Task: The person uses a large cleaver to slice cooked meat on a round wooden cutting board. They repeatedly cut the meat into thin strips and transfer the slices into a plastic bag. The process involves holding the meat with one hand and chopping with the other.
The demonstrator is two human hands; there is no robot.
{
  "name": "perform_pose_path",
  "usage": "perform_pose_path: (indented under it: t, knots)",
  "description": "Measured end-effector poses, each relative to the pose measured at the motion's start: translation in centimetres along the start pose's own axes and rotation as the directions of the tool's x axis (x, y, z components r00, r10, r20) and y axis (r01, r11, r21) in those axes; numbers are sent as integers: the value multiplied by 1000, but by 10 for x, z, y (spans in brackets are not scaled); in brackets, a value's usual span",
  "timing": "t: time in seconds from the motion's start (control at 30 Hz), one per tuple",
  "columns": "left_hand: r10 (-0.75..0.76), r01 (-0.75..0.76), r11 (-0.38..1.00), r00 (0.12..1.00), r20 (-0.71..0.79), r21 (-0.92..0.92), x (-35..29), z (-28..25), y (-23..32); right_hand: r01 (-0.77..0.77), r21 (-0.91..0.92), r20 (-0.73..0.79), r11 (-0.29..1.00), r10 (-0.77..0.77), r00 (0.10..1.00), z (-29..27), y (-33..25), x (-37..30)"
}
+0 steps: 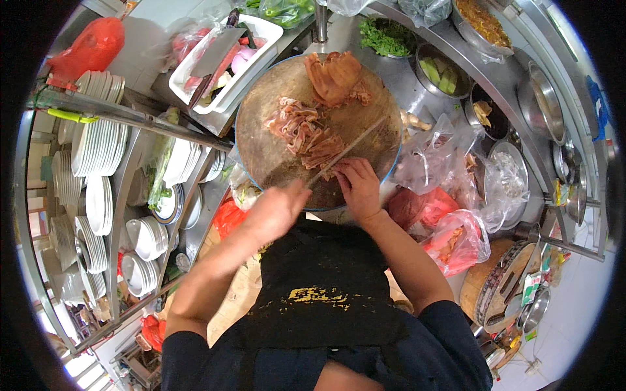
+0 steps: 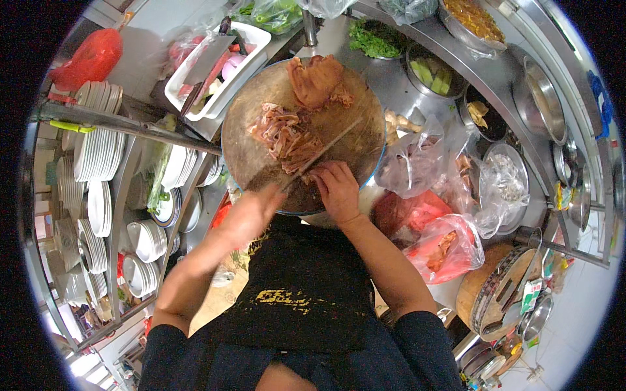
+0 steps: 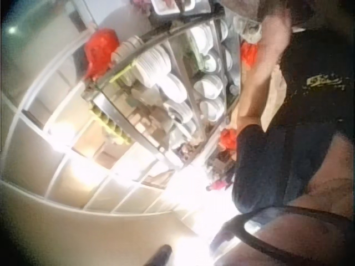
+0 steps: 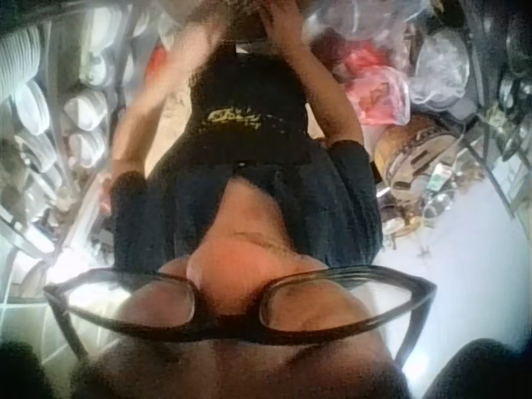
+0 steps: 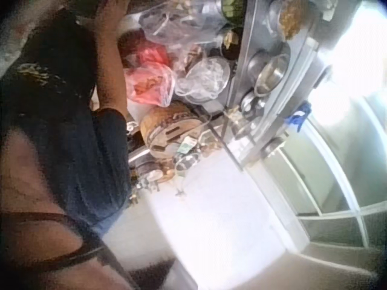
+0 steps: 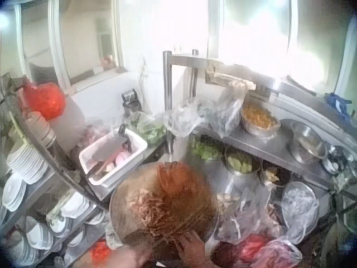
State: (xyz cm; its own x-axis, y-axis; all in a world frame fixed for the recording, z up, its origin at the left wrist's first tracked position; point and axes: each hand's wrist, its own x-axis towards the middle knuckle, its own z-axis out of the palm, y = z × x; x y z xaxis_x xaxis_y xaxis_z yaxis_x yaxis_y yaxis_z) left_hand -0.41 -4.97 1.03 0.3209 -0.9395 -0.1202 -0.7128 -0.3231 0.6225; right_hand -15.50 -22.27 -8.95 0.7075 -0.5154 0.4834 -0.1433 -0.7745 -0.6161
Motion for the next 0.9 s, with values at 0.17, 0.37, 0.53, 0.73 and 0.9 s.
perform_pose_path:
  t: [0.17, 0.37, 0.53, 0.73, 0.9]
  knots:
    - [-65, 53, 993, 991, 119, 101, -36, -43, 17, 25, -15, -37, 1000, -25, 999, 0, 0, 3]
    - [-204, 169, 970, 958, 204, 176, -54, -49, 34, -24, -53, -1, 998, 24, 1000, 2, 0, -5]
    - [-134, 122, 987, 984, 115, 108, -12, -3, 18, 21, -48, -8, 999, -21, 1000, 0, 2, 1]
    - [-58, 59, 998, 996, 60, -5, 10, -22, 0, 72, 15, -60, 997, -71, 996, 1, 4, 5]
    - [-95, 82, 993, 979, 178, 79, -36, -57, 25, 7, -56, -28, 998, -8, 1000, 1, 3, -3]
